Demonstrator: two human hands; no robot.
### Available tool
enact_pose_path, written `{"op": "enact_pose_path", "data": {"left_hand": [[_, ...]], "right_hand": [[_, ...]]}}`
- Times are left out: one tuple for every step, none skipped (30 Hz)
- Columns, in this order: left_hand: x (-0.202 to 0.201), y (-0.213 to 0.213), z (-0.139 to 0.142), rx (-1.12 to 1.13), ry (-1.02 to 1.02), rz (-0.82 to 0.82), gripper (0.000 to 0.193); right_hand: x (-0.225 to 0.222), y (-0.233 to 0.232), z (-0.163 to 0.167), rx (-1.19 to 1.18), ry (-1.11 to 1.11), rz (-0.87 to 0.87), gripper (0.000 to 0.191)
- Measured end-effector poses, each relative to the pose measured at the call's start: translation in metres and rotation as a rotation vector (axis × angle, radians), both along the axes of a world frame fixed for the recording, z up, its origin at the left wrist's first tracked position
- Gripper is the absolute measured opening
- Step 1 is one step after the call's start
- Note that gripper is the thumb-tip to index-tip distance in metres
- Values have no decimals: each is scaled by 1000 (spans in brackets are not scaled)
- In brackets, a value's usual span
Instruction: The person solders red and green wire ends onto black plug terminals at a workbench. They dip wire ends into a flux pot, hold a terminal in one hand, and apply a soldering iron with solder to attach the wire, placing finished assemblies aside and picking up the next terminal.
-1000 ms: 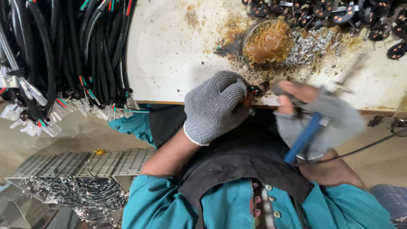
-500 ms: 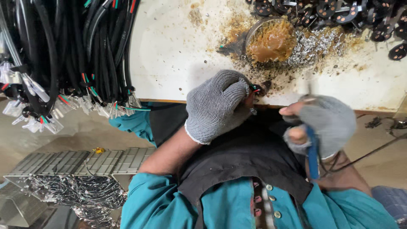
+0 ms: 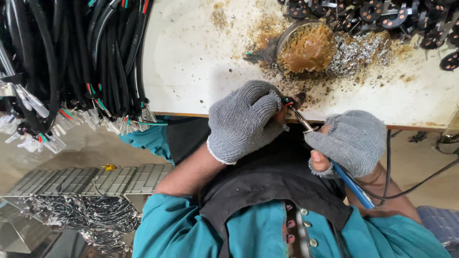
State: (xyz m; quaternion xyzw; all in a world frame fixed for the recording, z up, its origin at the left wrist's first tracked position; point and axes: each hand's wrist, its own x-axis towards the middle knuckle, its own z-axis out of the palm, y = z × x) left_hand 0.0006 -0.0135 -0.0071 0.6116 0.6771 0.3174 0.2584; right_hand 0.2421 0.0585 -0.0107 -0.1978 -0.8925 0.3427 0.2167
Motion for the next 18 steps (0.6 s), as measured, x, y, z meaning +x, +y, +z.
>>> {"op": "enact_pose_path", "data": {"left_hand": [[0,0,1,-3,0,0,20],[-1,0,1,-6,1,1,20],[-1,0,1,-7,0,-3,20],[-1,-1,0,-8,-2,-7,21],[-1,-1,0,-8,-4,-12,21],[-1,-2,-2,-6,-4,-8,21],[-1,-3,-3,-3,-3,-5,21],[0,-4,-4,0,-2,-2,20],[0,-5,-5,-7,4,-3,20],[0,-5,-5,-13,10,-4,20],[0,-5,-5,-21,16,-6,20],[0,-5,-5,-8,14,0,20],[0,-4,-4,6,14,6,20],[-1,-3,-3,18,14,12,20],[-2,-2,-2,9,9,6,20],[-2,-1,-1,4,5,-2,21],[-3,-1,-1,2,-2,-13,21],[-3,-2,-2,22,-12,-14,21]], "right_hand": [[0,0,-1,-2,0,4,15],[0,0,-2,-5,0,6,15],[1,0,-3,-8,-2,10,15],[3,-1,-4,-16,-1,7,16],[5,-3,-5,-21,-1,9,16],[8,-6,-6,-35,0,-1,16],[10,-10,-5,-58,-3,-26,17],[13,-15,-4,-85,-1,-65,17],[15,-19,-3,-136,-6,-141,18],[16,-24,-2,-200,-16,-239,18],[16,-28,1,-272,-26,-353,18],[15,-29,1,-342,-26,-373,18],[12,-30,2,-412,-25,-393,18],[8,-29,3,-483,-24,-412,18],[2,-27,4,-555,-24,-433,18],[-6,-25,5,-623,-23,-457,18],[-14,-23,5,-692,13,-511,17],[-23,-20,7,-758,55,-567,17]]}}
